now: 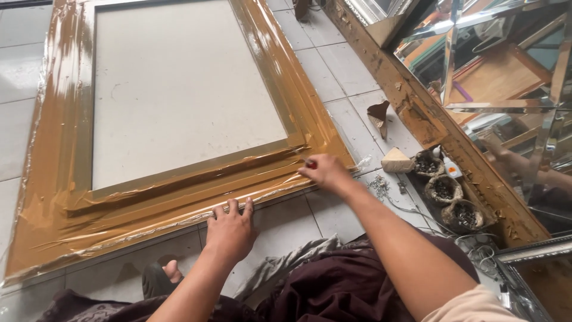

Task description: Removing brown adhesive tape from a large wooden picture frame using a small tool to score the edges.

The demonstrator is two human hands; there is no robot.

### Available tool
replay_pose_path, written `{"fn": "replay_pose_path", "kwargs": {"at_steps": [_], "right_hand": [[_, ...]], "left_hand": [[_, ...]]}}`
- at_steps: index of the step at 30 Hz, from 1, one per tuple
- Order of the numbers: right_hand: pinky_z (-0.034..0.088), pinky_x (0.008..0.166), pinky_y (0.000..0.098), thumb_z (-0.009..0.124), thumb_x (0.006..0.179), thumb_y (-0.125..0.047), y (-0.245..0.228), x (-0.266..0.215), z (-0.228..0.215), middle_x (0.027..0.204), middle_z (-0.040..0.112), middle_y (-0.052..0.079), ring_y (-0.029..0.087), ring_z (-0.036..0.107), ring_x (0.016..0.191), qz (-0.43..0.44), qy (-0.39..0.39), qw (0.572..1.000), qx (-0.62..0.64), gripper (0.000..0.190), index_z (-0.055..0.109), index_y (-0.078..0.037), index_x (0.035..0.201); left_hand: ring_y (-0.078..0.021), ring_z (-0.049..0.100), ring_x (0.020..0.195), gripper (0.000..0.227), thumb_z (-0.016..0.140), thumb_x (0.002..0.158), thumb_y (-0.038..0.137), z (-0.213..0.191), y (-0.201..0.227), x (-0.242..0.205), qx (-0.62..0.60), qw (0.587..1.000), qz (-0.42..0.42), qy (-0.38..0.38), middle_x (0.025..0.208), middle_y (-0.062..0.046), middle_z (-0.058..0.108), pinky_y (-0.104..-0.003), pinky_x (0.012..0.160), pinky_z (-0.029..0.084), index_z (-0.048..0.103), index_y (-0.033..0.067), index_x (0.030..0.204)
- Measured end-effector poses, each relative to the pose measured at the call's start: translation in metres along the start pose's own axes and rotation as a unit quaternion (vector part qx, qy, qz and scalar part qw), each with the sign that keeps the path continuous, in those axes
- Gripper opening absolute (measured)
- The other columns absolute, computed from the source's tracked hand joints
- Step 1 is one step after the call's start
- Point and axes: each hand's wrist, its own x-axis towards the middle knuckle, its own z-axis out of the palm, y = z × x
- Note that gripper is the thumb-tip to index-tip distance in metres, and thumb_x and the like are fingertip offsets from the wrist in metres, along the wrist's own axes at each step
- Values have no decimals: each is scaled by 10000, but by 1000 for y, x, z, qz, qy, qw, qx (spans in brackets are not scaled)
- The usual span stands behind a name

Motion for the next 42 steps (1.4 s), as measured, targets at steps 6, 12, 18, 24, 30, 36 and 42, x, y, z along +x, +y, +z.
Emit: {"fn": "replay_pose_path", "kwargs": {"at_steps": [6, 12, 18, 24, 30, 36, 42], "right_hand": [[695, 699, 422, 849, 842, -469, 109, -2, -92, 1007, 858, 191, 342, 822, 962, 201, -26, 978, -58, 403, 927, -167, 1097], [640, 550, 442, 904, 842, -446, 236, 19, -78, 708, 777, 213, 324, 791, 675, 297, -20, 954, 36, 432, 886, -31, 959], [503, 354, 407, 833, 962, -88, 226, 0, -73, 606, 563, 125, 244, 577, 426, 318, 29, 932, 173, 194, 765, 88, 1008], [569, 351, 485, 787, 988, -344, 219, 7, -79, 675, 637, 183, 277, 617, 457, 305, 71, 940, 138, 401, 869, 32, 1099], [516, 588, 406, 905, 952, -223, 184, -10, -90, 712, 719, 170, 272, 598, 550, 328, 6, 945, 9, 292, 851, 60, 992], [447, 509, 380, 750, 1039, -244, 181, 3, -79, 644, 651, 83, 201, 519, 506, 366, 34, 887, 281, 314, 759, -29, 810], [499, 457, 348, 525, 1119, -159, 174, 41, -45, 610, 508, 29, 165, 482, 502, 279, 128, 839, 449, 341, 818, -113, 1287]], "left_hand": [[-654, 504, 1412, 881, 687, 1057, 508, 4, -1, 2, -6, 1000, -5, 2, 1588, -266, 460, -659, 1053, 568, 355, 134, 1783], [-655, 490, 1428, 906, 690, 1042, 537, 17, -3, 11, -4, 1000, -10, 4, 1606, -259, 445, -664, 1076, 558, 349, 149, 1786], [-638, 467, 1471, 924, 709, 1044, 520, 10, -3, 0, -9, 1000, -5, 14, 1645, -262, 423, -667, 1082, 565, 313, 168, 1801], [-640, 407, 1516, 974, 724, 1044, 552, 7, 1, -8, 3, 1000, -7, -2, 1702, -280, 371, -680, 1107, 537, 273, 161, 1813], [-673, 280, 1581, 1021, 714, 1038, 570, 32, -3, 6, -19, 1000, -6, 25, 1785, -325, 226, -657, 1079, 528, 157, 181, 1801], [-684, 268, 1581, 1018, 700, 1056, 555, 24, -2, 2, -22, 1000, 1, 11, 1787, -339, 209, -666, 1098, 517, 138, 151, 1802], [-699, 262, 1583, 1014, 724, 1045, 521, 23, -1, 1, -36, 999, -3, 12, 1777, -346, 212, -679, 1120, 515, 148, 155, 1796]]}}
